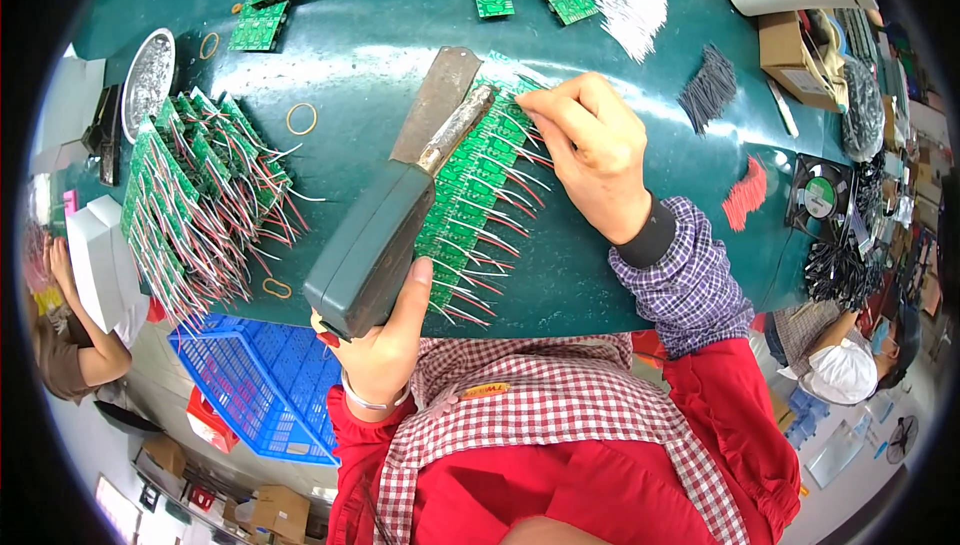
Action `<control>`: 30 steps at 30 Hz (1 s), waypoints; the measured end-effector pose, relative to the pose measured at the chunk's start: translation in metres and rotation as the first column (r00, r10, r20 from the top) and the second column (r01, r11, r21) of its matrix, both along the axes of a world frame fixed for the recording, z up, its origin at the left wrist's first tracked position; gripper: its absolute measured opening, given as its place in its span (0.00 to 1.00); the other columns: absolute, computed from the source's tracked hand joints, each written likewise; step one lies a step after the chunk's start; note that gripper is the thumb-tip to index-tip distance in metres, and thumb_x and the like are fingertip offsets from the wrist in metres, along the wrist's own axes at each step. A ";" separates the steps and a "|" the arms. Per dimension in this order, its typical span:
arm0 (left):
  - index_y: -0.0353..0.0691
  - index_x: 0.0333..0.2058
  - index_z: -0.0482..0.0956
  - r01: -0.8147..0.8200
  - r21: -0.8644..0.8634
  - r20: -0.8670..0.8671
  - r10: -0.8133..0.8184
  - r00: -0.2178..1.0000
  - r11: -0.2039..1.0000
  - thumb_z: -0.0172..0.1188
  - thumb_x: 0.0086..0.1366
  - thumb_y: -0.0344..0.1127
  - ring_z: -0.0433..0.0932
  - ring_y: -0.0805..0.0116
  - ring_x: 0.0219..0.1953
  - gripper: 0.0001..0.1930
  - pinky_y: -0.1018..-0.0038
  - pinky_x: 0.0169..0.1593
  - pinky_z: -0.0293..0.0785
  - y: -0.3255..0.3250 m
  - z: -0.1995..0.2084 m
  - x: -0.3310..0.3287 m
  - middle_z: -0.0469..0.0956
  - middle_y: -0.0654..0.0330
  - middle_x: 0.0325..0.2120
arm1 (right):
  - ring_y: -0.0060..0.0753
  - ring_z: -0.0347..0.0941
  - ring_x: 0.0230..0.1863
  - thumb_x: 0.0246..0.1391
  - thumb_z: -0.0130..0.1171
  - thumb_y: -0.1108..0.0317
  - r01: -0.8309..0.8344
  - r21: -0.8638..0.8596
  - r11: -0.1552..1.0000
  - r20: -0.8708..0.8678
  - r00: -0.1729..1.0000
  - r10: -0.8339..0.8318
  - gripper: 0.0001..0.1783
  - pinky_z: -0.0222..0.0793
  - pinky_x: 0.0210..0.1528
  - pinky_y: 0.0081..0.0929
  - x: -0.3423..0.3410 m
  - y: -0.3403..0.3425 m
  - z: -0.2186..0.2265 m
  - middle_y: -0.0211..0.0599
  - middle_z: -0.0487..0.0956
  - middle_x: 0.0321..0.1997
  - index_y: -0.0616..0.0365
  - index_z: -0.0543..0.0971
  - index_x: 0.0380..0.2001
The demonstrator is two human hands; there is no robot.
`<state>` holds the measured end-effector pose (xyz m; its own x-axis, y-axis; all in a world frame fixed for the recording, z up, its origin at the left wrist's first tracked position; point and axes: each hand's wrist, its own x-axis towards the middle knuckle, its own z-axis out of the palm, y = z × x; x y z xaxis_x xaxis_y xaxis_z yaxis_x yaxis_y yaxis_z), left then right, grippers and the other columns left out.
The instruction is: The person solders wires onto circuit boards using a handheld soldering gun, positioning and holding the wires by hand on the work table.
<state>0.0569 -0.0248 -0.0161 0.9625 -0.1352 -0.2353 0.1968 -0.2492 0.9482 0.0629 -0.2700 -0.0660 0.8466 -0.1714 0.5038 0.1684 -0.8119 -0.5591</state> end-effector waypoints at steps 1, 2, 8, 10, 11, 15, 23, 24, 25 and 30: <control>0.31 0.41 0.81 0.001 0.001 0.000 -0.001 1.000 1.000 0.71 0.55 0.24 0.79 0.73 0.32 0.14 0.75 0.37 0.75 -0.001 0.001 0.000 0.83 0.59 0.33 | 0.37 0.73 0.29 0.41 0.68 0.80 -0.002 -0.006 1.000 0.003 1.000 0.002 0.12 0.70 0.30 0.31 0.000 0.000 0.001 0.33 0.73 0.27 0.56 0.82 0.32; 0.31 0.41 0.81 0.000 0.000 -0.006 0.000 1.000 1.000 0.71 0.55 0.24 0.79 0.74 0.32 0.14 0.75 0.36 0.74 -0.001 0.001 0.000 0.82 0.59 0.33 | 0.36 0.74 0.29 0.41 0.68 0.80 -0.004 -0.012 1.000 0.007 1.000 0.004 0.12 0.70 0.30 0.31 0.000 0.000 0.001 0.33 0.73 0.27 0.57 0.82 0.32; 0.31 0.39 0.82 0.007 0.005 0.005 -0.007 1.000 1.000 0.71 0.55 0.24 0.77 0.75 0.30 0.12 0.76 0.35 0.73 -0.004 0.000 0.000 0.82 0.60 0.31 | 0.36 0.74 0.30 0.40 0.67 0.80 -0.008 -0.031 0.999 0.013 1.000 0.008 0.12 0.71 0.30 0.31 0.001 0.001 0.001 0.33 0.73 0.27 0.57 0.82 0.31; 0.31 0.38 0.82 0.014 0.008 0.009 -0.014 1.000 1.000 0.71 0.55 0.25 0.77 0.75 0.29 0.11 0.76 0.34 0.73 -0.004 0.000 0.000 0.82 0.61 0.31 | 0.36 0.74 0.30 0.40 0.67 0.80 -0.008 -0.030 1.000 0.015 1.000 0.009 0.12 0.71 0.30 0.31 0.001 0.000 -0.001 0.33 0.73 0.27 0.57 0.82 0.31; 0.31 0.38 0.82 0.019 0.013 0.007 -0.019 1.000 1.000 0.71 0.55 0.25 0.77 0.75 0.29 0.11 0.76 0.33 0.72 -0.004 0.000 0.000 0.82 0.60 0.30 | 0.36 0.74 0.30 0.40 0.67 0.80 -0.011 -0.029 1.000 0.020 1.000 0.012 0.12 0.71 0.30 0.31 0.001 0.000 -0.001 0.33 0.73 0.27 0.57 0.82 0.31; 0.32 0.37 0.82 0.049 0.026 0.047 -0.050 0.998 0.998 0.71 0.55 0.26 0.77 0.74 0.28 0.11 0.76 0.32 0.72 -0.004 0.000 0.000 0.82 0.60 0.29 | 0.35 0.74 0.30 0.40 0.67 0.80 -0.010 -0.037 0.999 0.017 1.000 0.010 0.12 0.71 0.30 0.31 0.000 0.001 0.001 0.32 0.74 0.28 0.58 0.82 0.31; 0.30 0.39 0.82 0.009 0.055 0.080 -0.013 0.997 0.998 0.71 0.54 0.24 0.78 0.72 0.29 0.13 0.74 0.35 0.74 0.000 0.002 -0.002 0.82 0.59 0.31 | 0.35 0.74 0.29 0.41 0.67 0.80 -0.010 -0.047 0.999 0.022 1.000 0.011 0.11 0.71 0.29 0.30 0.001 0.001 0.001 0.32 0.73 0.27 0.59 0.82 0.31; 0.30 0.39 0.82 0.009 0.044 0.095 -0.013 0.995 0.999 0.71 0.54 0.24 0.79 0.71 0.30 0.13 0.74 0.36 0.74 0.000 0.001 -0.002 0.82 0.59 0.32 | 0.35 0.74 0.29 0.41 0.67 0.80 -0.010 -0.047 0.999 0.022 1.000 0.011 0.11 0.71 0.29 0.30 0.001 0.001 0.001 0.32 0.73 0.27 0.59 0.82 0.31; 0.30 0.39 0.82 0.007 0.044 0.095 -0.012 0.995 0.999 0.71 0.54 0.24 0.79 0.71 0.30 0.13 0.74 0.36 0.74 0.000 0.001 -0.002 0.82 0.59 0.32 | 0.35 0.74 0.29 0.41 0.67 0.80 -0.010 -0.046 0.999 0.022 1.000 0.011 0.11 0.71 0.29 0.30 0.001 0.001 0.001 0.32 0.73 0.27 0.59 0.82 0.31; 0.31 0.40 0.82 -0.002 0.042 0.080 -0.002 0.997 0.999 0.71 0.54 0.24 0.80 0.71 0.31 0.14 0.74 0.37 0.75 -0.002 0.000 -0.003 0.83 0.58 0.33 | 0.35 0.74 0.29 0.40 0.67 0.80 -0.011 -0.045 0.999 0.017 1.000 0.011 0.11 0.71 0.29 0.30 0.002 0.001 0.002 0.33 0.73 0.27 0.59 0.82 0.31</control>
<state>0.0537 -0.0267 -0.0157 0.9784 -0.1268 -0.1633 0.1210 -0.2894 0.9495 0.0645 -0.2690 -0.0643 0.8395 -0.1392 0.5252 0.1867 -0.8339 -0.5194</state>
